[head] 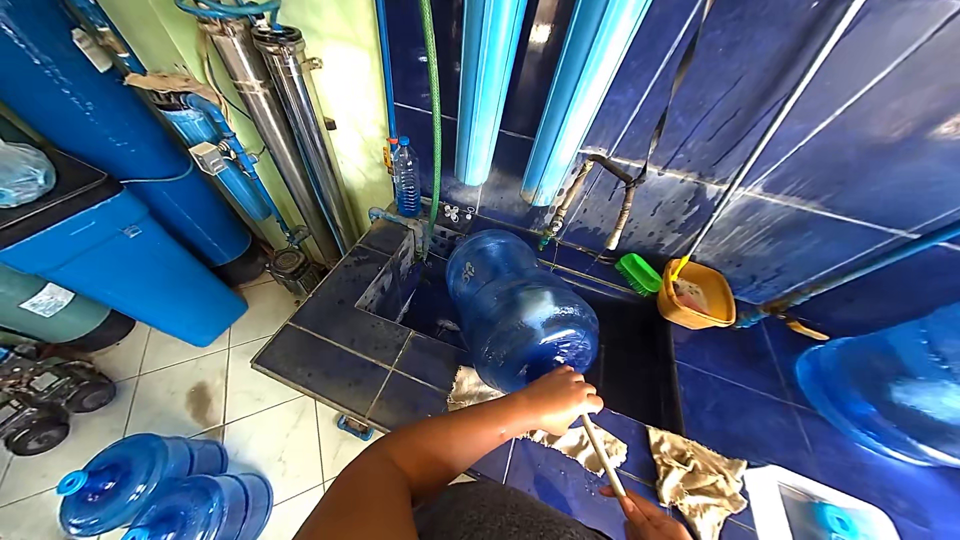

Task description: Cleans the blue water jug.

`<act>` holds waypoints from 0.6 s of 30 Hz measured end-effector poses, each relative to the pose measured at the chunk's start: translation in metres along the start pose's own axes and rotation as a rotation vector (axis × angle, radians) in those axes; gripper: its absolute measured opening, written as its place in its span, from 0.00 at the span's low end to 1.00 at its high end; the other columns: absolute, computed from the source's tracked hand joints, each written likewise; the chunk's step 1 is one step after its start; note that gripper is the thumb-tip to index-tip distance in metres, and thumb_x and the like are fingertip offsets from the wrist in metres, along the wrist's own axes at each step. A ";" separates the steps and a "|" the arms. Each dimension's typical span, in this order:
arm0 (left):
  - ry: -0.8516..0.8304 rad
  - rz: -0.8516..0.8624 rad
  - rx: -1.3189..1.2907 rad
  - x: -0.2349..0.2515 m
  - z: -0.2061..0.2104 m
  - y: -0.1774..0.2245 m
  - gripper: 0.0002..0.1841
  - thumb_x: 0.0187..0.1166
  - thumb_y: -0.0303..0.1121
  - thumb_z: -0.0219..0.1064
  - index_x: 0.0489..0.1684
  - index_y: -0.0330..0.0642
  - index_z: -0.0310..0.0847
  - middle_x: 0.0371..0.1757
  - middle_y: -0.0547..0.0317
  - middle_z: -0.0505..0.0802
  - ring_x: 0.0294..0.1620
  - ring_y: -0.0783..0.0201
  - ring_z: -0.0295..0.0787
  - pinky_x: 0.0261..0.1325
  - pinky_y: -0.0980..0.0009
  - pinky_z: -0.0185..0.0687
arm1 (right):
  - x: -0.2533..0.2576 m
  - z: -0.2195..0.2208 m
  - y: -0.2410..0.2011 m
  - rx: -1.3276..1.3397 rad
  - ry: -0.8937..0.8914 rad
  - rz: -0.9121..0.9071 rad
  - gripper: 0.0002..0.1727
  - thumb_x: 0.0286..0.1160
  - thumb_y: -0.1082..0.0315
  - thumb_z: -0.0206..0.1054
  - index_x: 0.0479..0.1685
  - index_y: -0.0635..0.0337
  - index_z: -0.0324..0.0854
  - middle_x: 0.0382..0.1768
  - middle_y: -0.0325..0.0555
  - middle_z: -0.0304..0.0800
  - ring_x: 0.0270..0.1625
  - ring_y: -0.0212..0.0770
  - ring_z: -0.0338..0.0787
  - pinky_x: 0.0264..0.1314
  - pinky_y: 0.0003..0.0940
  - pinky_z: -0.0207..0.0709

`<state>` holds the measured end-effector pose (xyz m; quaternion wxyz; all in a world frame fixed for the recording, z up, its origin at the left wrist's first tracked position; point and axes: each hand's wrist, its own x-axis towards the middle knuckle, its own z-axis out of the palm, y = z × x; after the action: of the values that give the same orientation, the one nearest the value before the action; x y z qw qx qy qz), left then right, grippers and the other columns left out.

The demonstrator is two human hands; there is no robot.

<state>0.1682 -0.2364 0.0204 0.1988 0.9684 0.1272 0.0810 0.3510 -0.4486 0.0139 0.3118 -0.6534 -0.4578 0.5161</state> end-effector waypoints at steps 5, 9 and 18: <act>-0.695 -0.159 0.164 0.031 -0.063 0.028 0.15 0.74 0.25 0.70 0.57 0.46 0.89 0.53 0.48 0.92 0.56 0.46 0.88 0.57 0.42 0.80 | -0.004 -0.021 -0.009 -0.518 0.030 -0.093 0.21 0.90 0.60 0.56 0.68 0.63 0.85 0.27 0.50 0.88 0.26 0.45 0.84 0.35 0.48 0.79; -0.044 -0.044 -0.071 0.024 -0.016 -0.010 0.28 0.51 0.19 0.82 0.58 0.41 0.87 0.59 0.42 0.90 0.66 0.40 0.83 0.76 0.41 0.68 | -0.007 -0.004 -0.001 0.374 -0.110 0.126 0.26 0.93 0.60 0.34 0.63 0.59 0.79 0.10 0.21 0.69 0.09 0.18 0.64 0.12 0.16 0.61; 0.092 -0.041 -0.046 0.015 0.005 -0.001 0.24 0.56 0.18 0.77 0.57 0.39 0.86 0.58 0.44 0.90 0.68 0.44 0.82 0.80 0.49 0.66 | 0.003 -0.008 0.001 -0.111 0.075 0.001 0.19 0.91 0.67 0.48 0.61 0.63 0.84 0.16 0.31 0.74 0.15 0.25 0.70 0.20 0.24 0.68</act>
<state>0.1835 -0.2330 0.0175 0.2168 0.9560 0.1539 0.1241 0.3593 -0.4453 0.0139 0.2916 -0.6888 -0.4733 0.4653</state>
